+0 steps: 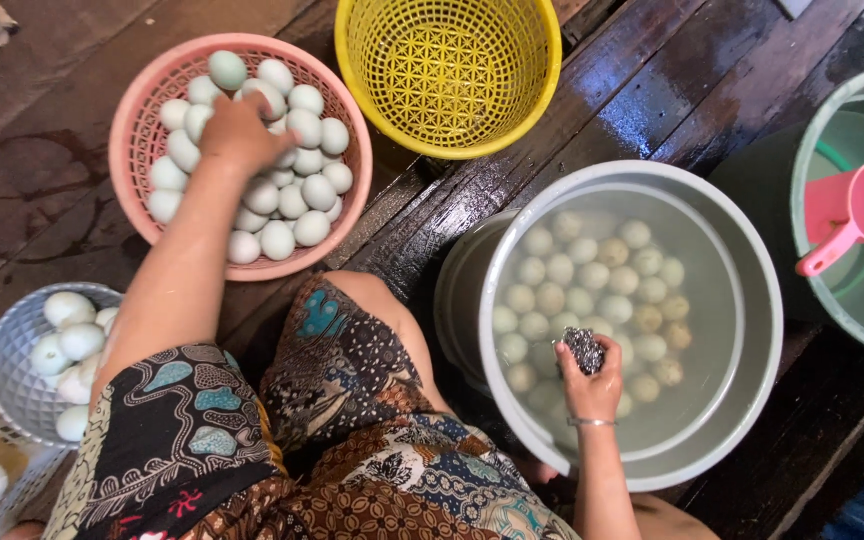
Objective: The person sits on a wooden floor and washes duck eggs in a metal basin filled with water. They use a steel wool scrubber to clean each egg individually, then place the cleaned eggs into a yellow basket. The person repeatedly picks up eggs from a crate and other baskets to continue the washing process.
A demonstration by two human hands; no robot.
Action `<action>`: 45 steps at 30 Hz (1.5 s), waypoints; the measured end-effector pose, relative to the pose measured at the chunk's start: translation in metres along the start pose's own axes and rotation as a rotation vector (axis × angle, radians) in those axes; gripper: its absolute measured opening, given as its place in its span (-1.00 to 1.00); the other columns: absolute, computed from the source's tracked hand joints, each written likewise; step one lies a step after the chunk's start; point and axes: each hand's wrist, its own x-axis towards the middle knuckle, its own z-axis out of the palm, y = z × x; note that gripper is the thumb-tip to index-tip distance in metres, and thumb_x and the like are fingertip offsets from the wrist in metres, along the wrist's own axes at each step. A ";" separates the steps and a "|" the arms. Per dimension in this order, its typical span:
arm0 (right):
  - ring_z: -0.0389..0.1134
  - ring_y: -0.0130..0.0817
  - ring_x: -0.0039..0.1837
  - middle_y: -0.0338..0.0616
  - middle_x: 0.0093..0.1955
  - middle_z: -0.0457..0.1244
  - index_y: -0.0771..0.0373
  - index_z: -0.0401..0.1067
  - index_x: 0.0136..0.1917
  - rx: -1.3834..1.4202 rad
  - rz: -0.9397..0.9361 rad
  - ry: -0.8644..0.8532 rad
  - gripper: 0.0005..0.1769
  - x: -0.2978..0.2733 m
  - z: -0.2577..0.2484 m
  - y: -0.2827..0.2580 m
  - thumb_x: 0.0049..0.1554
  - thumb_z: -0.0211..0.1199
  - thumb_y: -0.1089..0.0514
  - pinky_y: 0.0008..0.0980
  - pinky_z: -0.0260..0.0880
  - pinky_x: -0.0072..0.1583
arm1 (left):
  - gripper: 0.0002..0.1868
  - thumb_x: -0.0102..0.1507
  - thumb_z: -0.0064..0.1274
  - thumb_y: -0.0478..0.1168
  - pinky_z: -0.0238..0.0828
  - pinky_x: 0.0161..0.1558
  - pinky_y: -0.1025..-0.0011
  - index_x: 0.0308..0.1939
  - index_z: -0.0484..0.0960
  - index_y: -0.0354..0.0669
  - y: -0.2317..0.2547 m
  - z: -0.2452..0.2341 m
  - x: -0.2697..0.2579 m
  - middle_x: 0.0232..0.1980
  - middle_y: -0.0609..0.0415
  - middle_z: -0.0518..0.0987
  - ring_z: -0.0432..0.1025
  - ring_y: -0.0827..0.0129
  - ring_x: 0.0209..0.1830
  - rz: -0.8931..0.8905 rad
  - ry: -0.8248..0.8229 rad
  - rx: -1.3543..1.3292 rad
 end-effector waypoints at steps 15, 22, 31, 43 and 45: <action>0.43 0.23 0.10 0.22 -0.03 0.40 -0.01 0.39 0.24 0.034 -0.017 0.106 -0.31 0.009 0.009 0.018 -0.05 0.60 -0.22 0.02 0.44 0.13 | -0.56 0.44 -0.16 -0.02 0.32 -0.01 -0.34 0.37 0.38 -0.02 0.001 0.040 0.016 0.09 -0.49 0.43 0.36 -0.41 0.13 0.031 0.018 0.125; 0.43 0.20 0.13 0.21 0.01 0.40 -0.02 0.39 0.25 0.050 -0.009 0.080 -0.31 0.013 0.011 0.014 -0.05 0.60 -0.21 0.01 0.44 0.14 | -0.45 0.43 -0.14 0.16 0.38 -0.07 -0.33 0.36 0.45 -0.08 0.034 0.039 0.021 0.15 -0.37 0.27 0.34 -0.30 0.11 -0.159 0.021 0.025; 0.42 0.20 0.15 0.22 0.03 0.40 0.00 0.39 0.26 0.066 -0.002 0.056 -0.30 0.014 0.014 0.017 -0.04 0.60 -0.20 0.03 0.44 0.15 | -0.32 0.36 0.12 0.20 0.44 -0.18 -0.29 0.36 0.46 -0.21 0.055 0.044 0.015 0.25 -0.42 0.14 0.35 -0.25 0.09 -0.306 0.007 0.129; 0.34 -0.15 0.09 -0.05 0.09 0.32 0.18 0.37 0.21 -0.044 -0.269 0.082 -0.32 0.039 0.018 0.053 -0.01 0.50 -0.21 -0.23 0.29 0.18 | -0.52 0.19 0.07 0.23 0.28 0.11 0.52 0.06 0.65 0.12 -0.072 -0.037 -0.121 0.07 0.23 0.69 0.46 0.50 0.10 -0.013 0.328 -0.894; 0.38 -0.10 0.11 0.01 0.12 0.36 0.18 0.37 0.25 -0.116 -0.166 0.106 -0.29 0.045 0.015 0.052 0.00 0.50 -0.25 -0.18 0.31 0.18 | -0.71 0.32 0.16 -0.01 0.29 0.01 0.56 0.07 0.62 0.05 -0.145 -0.045 -0.143 -0.05 0.29 0.61 0.38 0.55 -0.06 0.218 0.637 -0.993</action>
